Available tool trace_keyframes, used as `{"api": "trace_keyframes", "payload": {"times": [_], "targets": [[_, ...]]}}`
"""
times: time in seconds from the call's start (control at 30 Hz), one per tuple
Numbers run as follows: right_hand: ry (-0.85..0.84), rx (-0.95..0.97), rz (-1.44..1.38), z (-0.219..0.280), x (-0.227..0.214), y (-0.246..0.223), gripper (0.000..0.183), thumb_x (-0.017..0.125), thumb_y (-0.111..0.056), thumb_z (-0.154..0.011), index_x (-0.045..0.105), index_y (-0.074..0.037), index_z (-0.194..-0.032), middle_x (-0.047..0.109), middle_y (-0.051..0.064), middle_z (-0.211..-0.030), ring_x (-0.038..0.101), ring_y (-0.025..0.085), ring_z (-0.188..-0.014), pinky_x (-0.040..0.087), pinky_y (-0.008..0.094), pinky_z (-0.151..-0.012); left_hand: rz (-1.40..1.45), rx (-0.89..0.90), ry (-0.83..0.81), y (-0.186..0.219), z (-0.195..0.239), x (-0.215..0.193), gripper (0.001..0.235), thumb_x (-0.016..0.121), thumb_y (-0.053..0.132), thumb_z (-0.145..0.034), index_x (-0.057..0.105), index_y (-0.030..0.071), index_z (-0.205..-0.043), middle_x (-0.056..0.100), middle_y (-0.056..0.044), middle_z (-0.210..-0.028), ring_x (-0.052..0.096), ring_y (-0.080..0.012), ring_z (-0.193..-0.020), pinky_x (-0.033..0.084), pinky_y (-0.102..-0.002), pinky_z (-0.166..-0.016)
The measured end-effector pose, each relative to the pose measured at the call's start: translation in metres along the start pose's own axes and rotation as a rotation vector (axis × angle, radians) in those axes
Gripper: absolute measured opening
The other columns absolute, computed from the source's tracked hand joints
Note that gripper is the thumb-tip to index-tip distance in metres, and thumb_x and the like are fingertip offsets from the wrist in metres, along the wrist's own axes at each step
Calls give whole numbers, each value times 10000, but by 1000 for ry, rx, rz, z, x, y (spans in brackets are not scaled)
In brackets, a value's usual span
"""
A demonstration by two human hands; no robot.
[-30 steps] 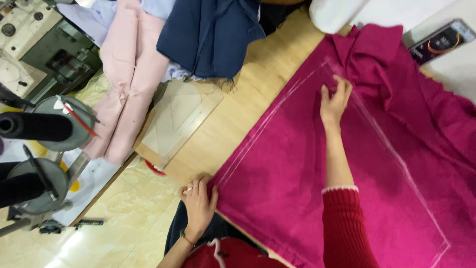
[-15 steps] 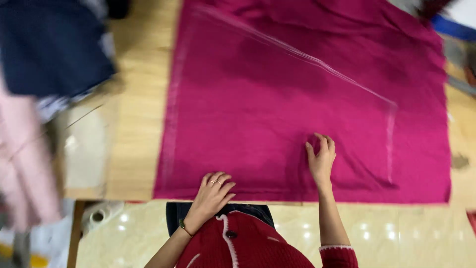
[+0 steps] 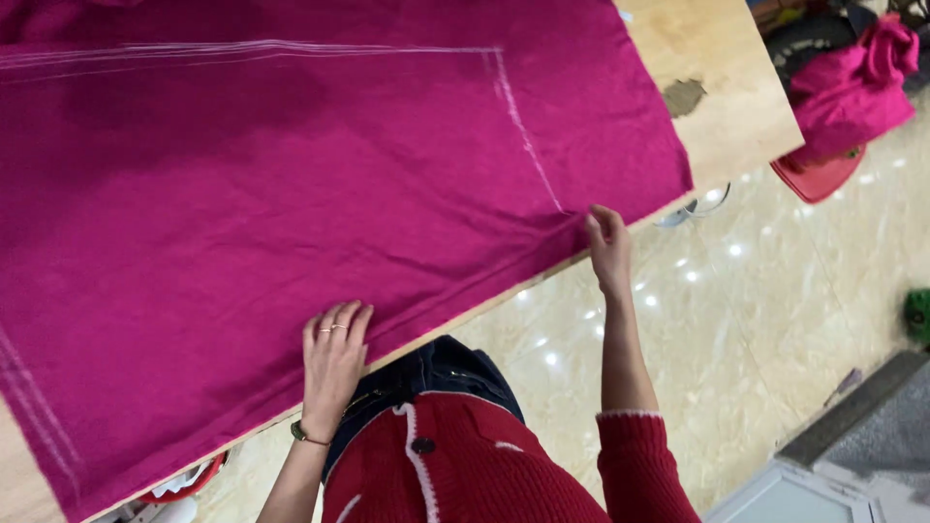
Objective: Smoothing and folding a large piece of pink fabric on a cutting table to align it with pre-marked chalk lines.
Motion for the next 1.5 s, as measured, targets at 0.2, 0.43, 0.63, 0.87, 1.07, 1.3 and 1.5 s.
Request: {"api": "trace_keyframes", "payload": {"times": [0.2, 0.43, 0.63, 0.87, 1.07, 1.3, 1.5], "targets": [[-166, 69, 265, -26, 24, 52, 421, 745, -500, -976, 768, -87, -1057, 672, 165, -899, 696, 401, -861, 520, 523, -761, -46, -82, 73, 29, -14, 5, 712, 774, 205, -797, 562, 277, -1473, 543, 75, -1551, 427, -149, -1488, 251, -506, -1279], [-222, 108, 19, -34, 28, 40, 331, 899, -355, -858, 674, -119, -910, 631, 0, -723, 617, 136, -664, 449, 294, -602, 72, -158, 154, 37, -9, 17, 659, 683, 96, -823, 596, 260, -1455, 556, 77, -1561, 450, -149, -1486, 234, -526, -1290], [-84, 128, -516, -24, 5, -7, 341, 824, -82, -930, 486, -125, -928, 650, -1, -748, 662, 88, -581, 526, 169, -514, 289, -227, 310, 37, -8, -7, 650, 580, -19, -855, 615, 236, -1452, 549, 55, -1568, 478, -172, -1459, 224, -512, -1276], [-132, 24, 63, -11, 14, -6, 210, 801, -108, -924, 632, -99, -1048, 699, 77, -856, 669, 230, -818, 517, 367, -718, 170, -164, 202, 40, -1, 19, 618, 612, 89, -846, 607, 309, -1423, 511, 79, -1588, 433, -191, -1494, 312, -532, -1239], [-197, 13, 305, -14, 19, -43, 290, 757, -308, -906, 638, -182, -1138, 748, 54, -974, 713, 280, -940, 496, 436, -815, 195, -48, 215, 38, -3, 9, 578, 618, 66, -861, 600, 180, -1427, 543, -20, -1541, 443, -240, -1478, 276, -544, -1250], [-258, 137, 338, -22, 27, -55, 411, 779, -284, -861, 638, -224, -1242, 765, -1, -1137, 717, 235, -1053, 507, 413, -888, 189, 69, 165, 27, -23, 9, 711, 723, 158, -802, 527, 171, -1485, 460, -36, -1600, 377, -247, -1514, 269, -556, -1254], [-117, -39, 138, -21, 10, -108, 188, 652, -69, -966, 624, -160, -1128, 612, -40, -865, 509, 103, -678, 421, 302, -646, 272, 123, 134, 38, -62, -29, 920, 720, 9, -640, 471, 113, -1520, 451, -50, -1610, 368, -220, -1524, 254, -515, -1274]]}}
Point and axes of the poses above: each hand's wrist, its own z-axis away from the middle knuckle, its own x-axis out of the palm, y = z × x, the point moved 2 cm from there along -z, towards the middle knuckle
